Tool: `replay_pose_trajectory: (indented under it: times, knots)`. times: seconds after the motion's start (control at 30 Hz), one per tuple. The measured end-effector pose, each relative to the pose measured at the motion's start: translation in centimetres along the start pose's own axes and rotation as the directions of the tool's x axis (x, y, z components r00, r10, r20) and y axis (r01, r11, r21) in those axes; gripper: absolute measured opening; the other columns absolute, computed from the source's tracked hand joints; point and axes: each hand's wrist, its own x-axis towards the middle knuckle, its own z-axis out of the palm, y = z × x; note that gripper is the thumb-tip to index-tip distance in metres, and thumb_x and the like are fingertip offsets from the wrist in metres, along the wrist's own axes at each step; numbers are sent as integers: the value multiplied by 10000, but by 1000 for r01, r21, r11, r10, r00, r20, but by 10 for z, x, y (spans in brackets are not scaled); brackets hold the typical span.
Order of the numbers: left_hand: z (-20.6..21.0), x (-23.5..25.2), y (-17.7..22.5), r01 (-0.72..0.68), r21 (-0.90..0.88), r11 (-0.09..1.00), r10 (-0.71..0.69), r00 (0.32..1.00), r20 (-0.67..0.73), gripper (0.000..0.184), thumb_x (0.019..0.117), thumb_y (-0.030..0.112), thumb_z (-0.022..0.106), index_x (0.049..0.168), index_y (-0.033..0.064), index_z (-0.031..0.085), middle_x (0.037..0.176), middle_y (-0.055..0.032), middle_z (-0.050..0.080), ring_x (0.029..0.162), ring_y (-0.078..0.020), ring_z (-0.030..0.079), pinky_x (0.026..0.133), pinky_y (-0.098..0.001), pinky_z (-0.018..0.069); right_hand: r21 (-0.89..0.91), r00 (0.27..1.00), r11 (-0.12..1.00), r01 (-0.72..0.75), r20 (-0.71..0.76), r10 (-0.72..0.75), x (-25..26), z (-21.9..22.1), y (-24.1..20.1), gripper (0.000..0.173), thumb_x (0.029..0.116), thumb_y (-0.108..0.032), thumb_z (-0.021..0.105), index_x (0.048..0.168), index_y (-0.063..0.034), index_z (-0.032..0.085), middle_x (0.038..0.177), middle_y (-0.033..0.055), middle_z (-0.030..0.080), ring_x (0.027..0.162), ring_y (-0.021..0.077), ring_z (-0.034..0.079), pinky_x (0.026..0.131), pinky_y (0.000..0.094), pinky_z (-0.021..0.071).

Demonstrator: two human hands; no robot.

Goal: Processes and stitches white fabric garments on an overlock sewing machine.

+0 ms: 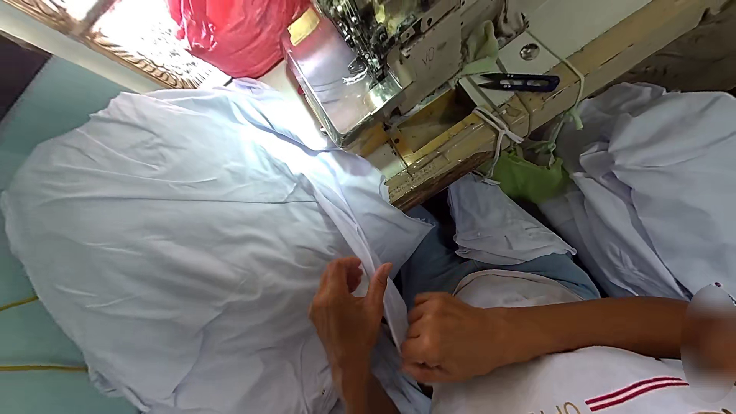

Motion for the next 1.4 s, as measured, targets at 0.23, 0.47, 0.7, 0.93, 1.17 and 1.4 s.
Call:
replay_pose_trajectory:
  times: [0.23,0.47,0.7,0.93,1.17,1.4]
  knots:
    - [-31,4,4,-26,474,880,-21,995,94,144,860,-3,669,981,-63,716,788,-217,685,668,-403,684,546,-556,497,119,993,987,112,35,-117,30,22,-32,287,910,-200,656,651,-76,652,528,47,552,547,214,593,576,347,428]
    - [-36,-7,-15,-77,-292,953,22,982,-188,142,945,62,626,895,-63,671,778,22,660,694,89,601,660,-70,509,376,987,924,-67,-111,117,44,11,-19,349,980,-179,563,685,-9,640,580,68,554,582,173,579,588,322,462]
    - [20,-6,-30,131,-946,295,-236,970,60,276,908,-97,558,959,116,726,872,40,763,794,-42,718,747,-232,609,776,637,249,-579,240,733,62,-15,60,246,1087,-138,462,1237,-10,609,1128,61,651,961,88,652,853,272,550]
    - [41,-12,-24,233,-896,379,-245,959,146,331,804,-160,591,1097,-24,663,936,-6,759,854,-68,725,790,-245,611,874,600,5,-485,329,730,47,-2,70,221,1101,-185,415,1155,-56,587,870,-20,655,779,16,648,750,189,547]
    - [38,-27,-10,257,-597,760,-186,966,179,445,834,-91,589,1274,-158,583,1102,-200,672,895,-84,684,754,-200,572,881,622,17,-473,321,714,43,-2,71,171,1069,-186,470,1148,-72,572,886,0,666,804,47,666,774,219,561]
    - [40,-21,-6,69,-31,997,-74,983,-168,196,900,-19,598,1007,-73,753,842,-196,696,674,-212,651,621,-308,538,789,637,198,-582,290,715,38,-1,67,481,913,17,612,1376,14,480,1162,99,637,1024,73,638,913,245,532]
